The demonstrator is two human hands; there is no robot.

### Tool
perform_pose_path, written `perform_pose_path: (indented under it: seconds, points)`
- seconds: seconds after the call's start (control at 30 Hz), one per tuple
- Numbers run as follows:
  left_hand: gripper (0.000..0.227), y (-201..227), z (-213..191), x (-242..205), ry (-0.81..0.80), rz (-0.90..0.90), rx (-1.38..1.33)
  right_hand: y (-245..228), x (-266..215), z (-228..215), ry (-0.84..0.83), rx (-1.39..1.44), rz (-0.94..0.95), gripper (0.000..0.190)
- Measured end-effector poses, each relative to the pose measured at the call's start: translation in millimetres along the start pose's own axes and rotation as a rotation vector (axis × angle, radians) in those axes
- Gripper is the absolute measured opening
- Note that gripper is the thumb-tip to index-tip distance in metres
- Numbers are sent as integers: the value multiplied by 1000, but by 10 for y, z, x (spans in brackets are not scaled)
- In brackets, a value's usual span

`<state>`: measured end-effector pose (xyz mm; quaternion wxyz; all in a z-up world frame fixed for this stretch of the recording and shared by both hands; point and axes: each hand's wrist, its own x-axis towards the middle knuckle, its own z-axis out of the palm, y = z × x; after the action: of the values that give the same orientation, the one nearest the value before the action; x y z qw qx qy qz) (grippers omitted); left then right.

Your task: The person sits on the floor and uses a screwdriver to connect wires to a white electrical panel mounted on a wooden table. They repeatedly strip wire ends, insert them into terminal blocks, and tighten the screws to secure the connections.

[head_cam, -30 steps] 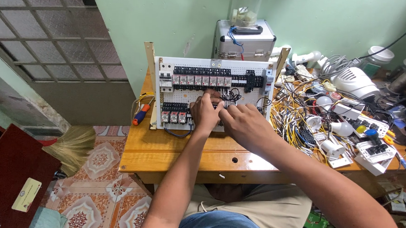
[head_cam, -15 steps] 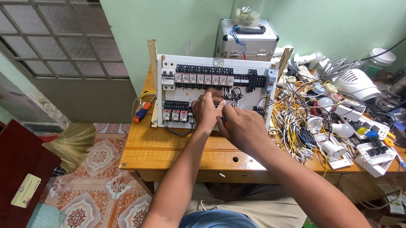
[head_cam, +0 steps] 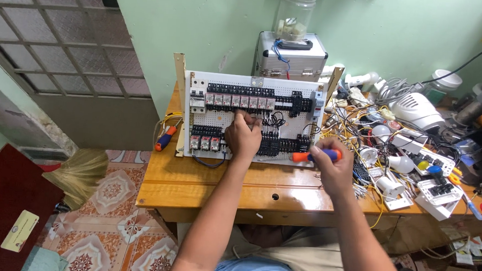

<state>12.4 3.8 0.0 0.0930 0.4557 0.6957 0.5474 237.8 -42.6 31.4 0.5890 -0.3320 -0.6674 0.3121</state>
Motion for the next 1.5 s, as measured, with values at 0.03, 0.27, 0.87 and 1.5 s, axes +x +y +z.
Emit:
perform_pose_path:
  seconds: [0.03, 0.27, 0.87, 1.5]
  points:
    - [25, 44, -35, 2, 3, 2, -3, 224, -50, -11, 0, -1, -4, 21]
    - [20, 84, -106, 20, -63, -96, -66, 1001, -393, 23, 54, 632, 337, 21]
    - [13, -8, -143, 35, -131, 59, -12, 683, -449, 98, -107, 172, 375, 14]
    - [16, -563, 198, 275, -31, 503, 123, 735, -437, 108, -102, 212, 402, 16]
